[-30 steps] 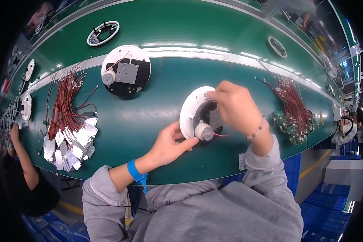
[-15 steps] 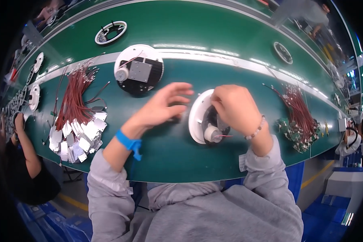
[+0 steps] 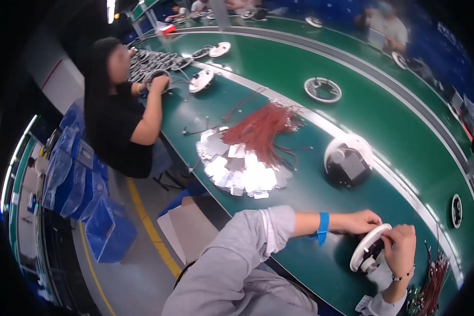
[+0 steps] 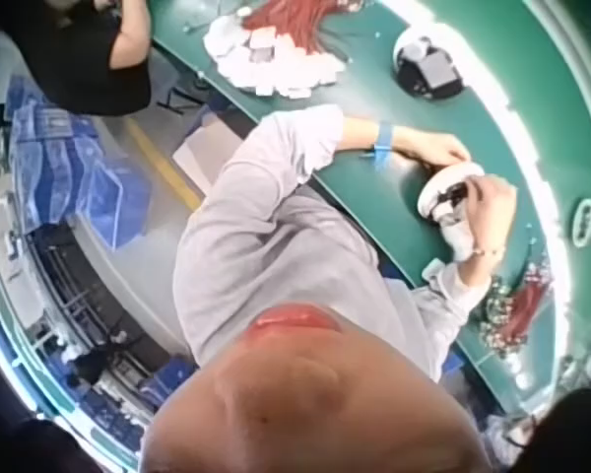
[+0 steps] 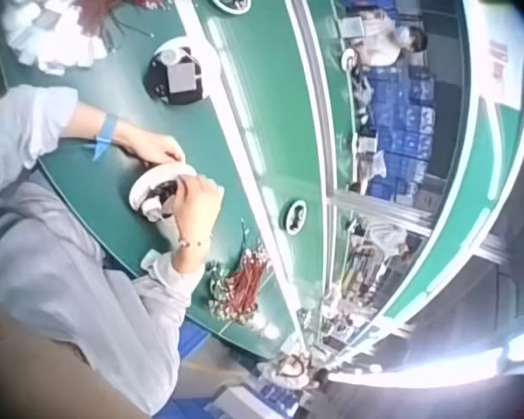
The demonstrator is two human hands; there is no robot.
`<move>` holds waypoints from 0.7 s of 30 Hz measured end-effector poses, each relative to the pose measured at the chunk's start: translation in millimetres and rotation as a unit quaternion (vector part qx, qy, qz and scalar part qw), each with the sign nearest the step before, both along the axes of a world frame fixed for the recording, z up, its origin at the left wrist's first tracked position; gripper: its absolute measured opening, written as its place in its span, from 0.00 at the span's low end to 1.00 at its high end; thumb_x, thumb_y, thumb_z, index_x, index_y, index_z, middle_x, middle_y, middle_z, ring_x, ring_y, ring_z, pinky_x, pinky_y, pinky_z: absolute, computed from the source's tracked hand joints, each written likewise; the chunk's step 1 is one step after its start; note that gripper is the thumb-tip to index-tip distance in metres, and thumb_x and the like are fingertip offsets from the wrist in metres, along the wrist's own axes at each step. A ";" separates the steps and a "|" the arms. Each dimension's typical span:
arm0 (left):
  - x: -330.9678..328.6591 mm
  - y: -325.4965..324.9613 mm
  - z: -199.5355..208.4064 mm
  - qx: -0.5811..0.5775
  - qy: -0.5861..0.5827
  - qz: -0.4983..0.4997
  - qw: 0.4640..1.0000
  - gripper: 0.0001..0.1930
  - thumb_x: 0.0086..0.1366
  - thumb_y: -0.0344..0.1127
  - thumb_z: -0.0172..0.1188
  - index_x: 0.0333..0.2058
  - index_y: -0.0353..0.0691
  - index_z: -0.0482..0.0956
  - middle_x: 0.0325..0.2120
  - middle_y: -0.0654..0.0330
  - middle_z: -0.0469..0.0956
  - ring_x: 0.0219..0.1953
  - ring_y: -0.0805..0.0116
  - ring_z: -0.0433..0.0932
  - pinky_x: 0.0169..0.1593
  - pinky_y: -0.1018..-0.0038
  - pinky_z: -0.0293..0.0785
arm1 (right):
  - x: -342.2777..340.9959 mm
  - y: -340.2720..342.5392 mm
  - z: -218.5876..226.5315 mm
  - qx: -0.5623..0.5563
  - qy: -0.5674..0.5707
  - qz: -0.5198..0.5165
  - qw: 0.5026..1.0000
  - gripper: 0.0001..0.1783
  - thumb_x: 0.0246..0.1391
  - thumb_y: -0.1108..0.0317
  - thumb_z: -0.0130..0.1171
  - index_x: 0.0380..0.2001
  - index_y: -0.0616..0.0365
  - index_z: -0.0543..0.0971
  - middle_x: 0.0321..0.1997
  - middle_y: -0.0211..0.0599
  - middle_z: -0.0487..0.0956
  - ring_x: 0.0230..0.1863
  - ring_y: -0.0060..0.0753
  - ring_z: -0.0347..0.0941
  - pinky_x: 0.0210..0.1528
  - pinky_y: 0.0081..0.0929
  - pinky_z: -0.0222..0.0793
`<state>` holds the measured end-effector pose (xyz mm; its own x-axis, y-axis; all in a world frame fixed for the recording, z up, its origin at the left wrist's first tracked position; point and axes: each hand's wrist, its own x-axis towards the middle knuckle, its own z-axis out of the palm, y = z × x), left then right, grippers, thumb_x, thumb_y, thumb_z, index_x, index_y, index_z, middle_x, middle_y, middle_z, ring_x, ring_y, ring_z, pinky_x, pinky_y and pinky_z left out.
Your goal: Assembling electronic LED light components by attaching wiring harnesses and boards to plastic housings.
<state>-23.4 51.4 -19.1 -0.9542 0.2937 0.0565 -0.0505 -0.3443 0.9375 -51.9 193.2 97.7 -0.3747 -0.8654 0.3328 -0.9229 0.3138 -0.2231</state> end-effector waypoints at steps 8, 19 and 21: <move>-3.0 -1.3 3.6 -0.012 0.063 0.061 0.996 0.05 0.59 0.29 0.46 0.31 0.35 0.71 0.25 0.65 0.72 0.27 0.83 0.67 0.30 0.84 0.65 | -9.9 -1.6 -4.1 -0.009 -0.018 -0.007 1.000 0.04 0.28 0.77 0.57 0.15 0.60 0.74 0.16 0.35 0.70 0.22 0.37 0.62 0.29 0.29 0.54; -9.2 -13.0 4.7 -0.052 -0.024 0.061 0.997 0.09 0.60 0.37 0.44 0.30 0.39 0.69 0.25 0.64 0.73 0.21 0.79 0.71 0.16 0.85 0.65 | -70.8 14.6 -63.9 -0.204 -0.594 -0.034 0.777 0.34 0.54 0.44 0.27 0.32 0.64 0.73 0.28 0.36 0.73 0.25 0.22 0.68 0.28 0.17 0.62; -8.2 -25.6 14.2 -0.077 -0.069 0.108 0.989 0.09 0.60 0.37 0.43 0.29 0.39 0.67 0.25 0.61 0.73 0.21 0.76 0.73 0.15 0.84 0.65 | -71.7 23.0 -79.7 -0.095 -0.524 0.009 0.847 0.31 0.55 0.48 0.29 0.30 0.66 0.74 0.21 0.31 0.72 0.19 0.18 0.64 0.22 0.16 0.59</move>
